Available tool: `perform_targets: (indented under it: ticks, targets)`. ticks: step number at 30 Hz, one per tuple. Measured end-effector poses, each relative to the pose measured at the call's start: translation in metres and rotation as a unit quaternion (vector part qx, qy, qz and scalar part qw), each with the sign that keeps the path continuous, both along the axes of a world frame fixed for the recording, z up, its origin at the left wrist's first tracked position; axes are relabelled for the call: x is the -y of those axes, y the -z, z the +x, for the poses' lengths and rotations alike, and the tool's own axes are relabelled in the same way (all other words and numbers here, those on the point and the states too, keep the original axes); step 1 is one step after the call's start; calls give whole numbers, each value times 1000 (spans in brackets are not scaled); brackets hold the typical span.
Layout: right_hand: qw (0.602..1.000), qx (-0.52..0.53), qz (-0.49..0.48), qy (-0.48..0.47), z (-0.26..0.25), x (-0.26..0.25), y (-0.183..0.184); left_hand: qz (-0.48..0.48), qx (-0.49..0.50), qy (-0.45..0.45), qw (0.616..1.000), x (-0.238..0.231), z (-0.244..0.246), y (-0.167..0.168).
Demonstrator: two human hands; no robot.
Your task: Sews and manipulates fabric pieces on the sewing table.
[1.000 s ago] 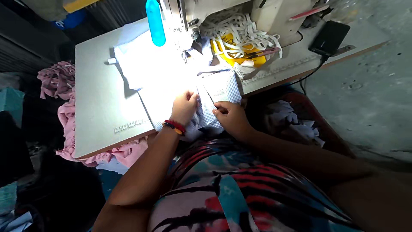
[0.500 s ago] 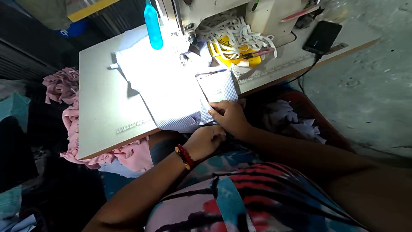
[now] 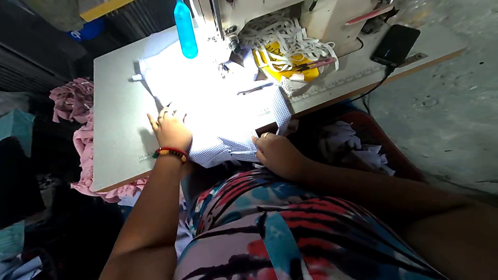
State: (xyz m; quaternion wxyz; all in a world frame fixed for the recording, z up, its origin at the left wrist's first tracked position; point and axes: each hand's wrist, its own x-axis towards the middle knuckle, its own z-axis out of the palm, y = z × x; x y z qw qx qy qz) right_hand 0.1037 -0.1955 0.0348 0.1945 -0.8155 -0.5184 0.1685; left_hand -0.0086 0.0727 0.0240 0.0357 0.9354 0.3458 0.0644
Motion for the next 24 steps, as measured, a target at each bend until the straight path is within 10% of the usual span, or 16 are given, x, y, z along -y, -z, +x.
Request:
perform_targets:
  ticks: [7,24]
  targets:
    - [998,-30,-48,-2,-1,-1,-4,-145,46,138,979,72,80,-3]
    - [996,70,49,10,24,-39,9,-80,24,186,979,16,113,21]
